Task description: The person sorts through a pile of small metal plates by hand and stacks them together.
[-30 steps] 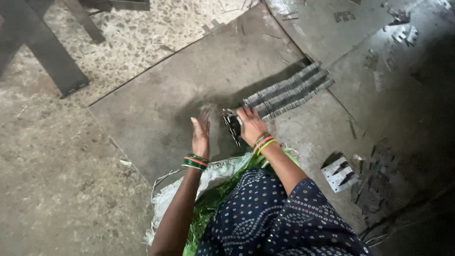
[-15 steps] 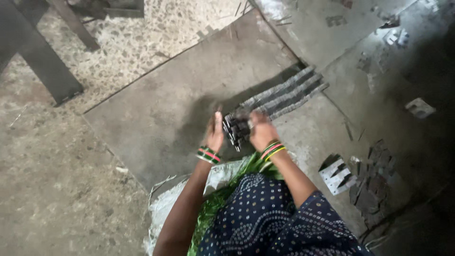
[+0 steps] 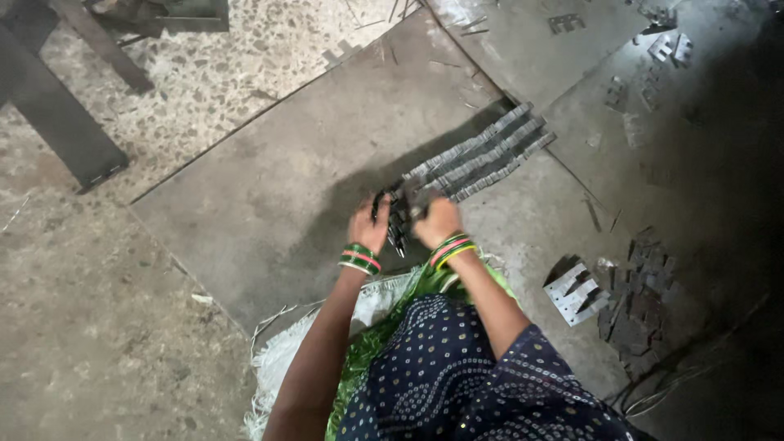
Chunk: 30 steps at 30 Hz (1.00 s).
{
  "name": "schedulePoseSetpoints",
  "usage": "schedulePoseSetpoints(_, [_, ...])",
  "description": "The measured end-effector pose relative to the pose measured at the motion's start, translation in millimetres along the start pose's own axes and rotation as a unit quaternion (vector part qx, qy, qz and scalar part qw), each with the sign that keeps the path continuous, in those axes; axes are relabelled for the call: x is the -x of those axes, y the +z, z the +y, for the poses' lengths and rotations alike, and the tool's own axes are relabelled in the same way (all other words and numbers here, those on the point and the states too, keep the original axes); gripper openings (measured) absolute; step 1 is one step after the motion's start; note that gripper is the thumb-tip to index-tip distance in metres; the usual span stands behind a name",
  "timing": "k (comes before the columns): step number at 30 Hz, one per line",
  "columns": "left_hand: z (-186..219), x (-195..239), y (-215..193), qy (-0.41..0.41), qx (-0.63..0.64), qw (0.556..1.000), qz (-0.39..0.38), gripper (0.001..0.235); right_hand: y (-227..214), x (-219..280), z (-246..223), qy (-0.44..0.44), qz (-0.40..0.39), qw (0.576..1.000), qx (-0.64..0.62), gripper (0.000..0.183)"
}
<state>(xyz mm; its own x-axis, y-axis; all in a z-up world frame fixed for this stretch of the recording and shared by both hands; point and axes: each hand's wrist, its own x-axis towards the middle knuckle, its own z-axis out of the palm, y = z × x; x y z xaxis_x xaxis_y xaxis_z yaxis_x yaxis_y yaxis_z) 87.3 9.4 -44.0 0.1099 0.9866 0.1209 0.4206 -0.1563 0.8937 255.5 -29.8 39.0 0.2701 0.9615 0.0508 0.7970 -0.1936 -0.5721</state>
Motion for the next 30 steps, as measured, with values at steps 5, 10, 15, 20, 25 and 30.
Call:
schedulePoseSetpoints(5, [-1,-7,-2,-0.02,0.024,0.999,-0.032,0.054,-22,11,-4,0.04,0.123,0.964,-0.234,0.029])
schedulePoseSetpoints(10, [-24,-22,16,-0.014,0.069,0.996,-0.058,0.049,47,-2,13,0.035,-0.078,0.995,0.051,0.022])
schedulePoseSetpoints(15, [-36,-19,17,-0.04,0.042,0.997,-0.054,0.05,14,6,18,0.061,0.095,0.992,-0.058,0.027])
schedulePoseSetpoints(20, [-3,-20,-6,-0.085,-0.013,0.992,-0.091,0.051,35,-3,1,0.111,-0.111,0.978,0.14,0.02])
schedulePoseSetpoints(25, [5,-37,-12,-0.175,-0.119,0.966,-0.147,0.062,22,16,78,0.047,0.08,0.97,-0.227,0.022])
schedulePoseSetpoints(30, [-13,-74,-16,-0.336,0.028,0.916,-0.216,0.111,19,65,172,0.303,0.118,0.884,-0.336,0.022])
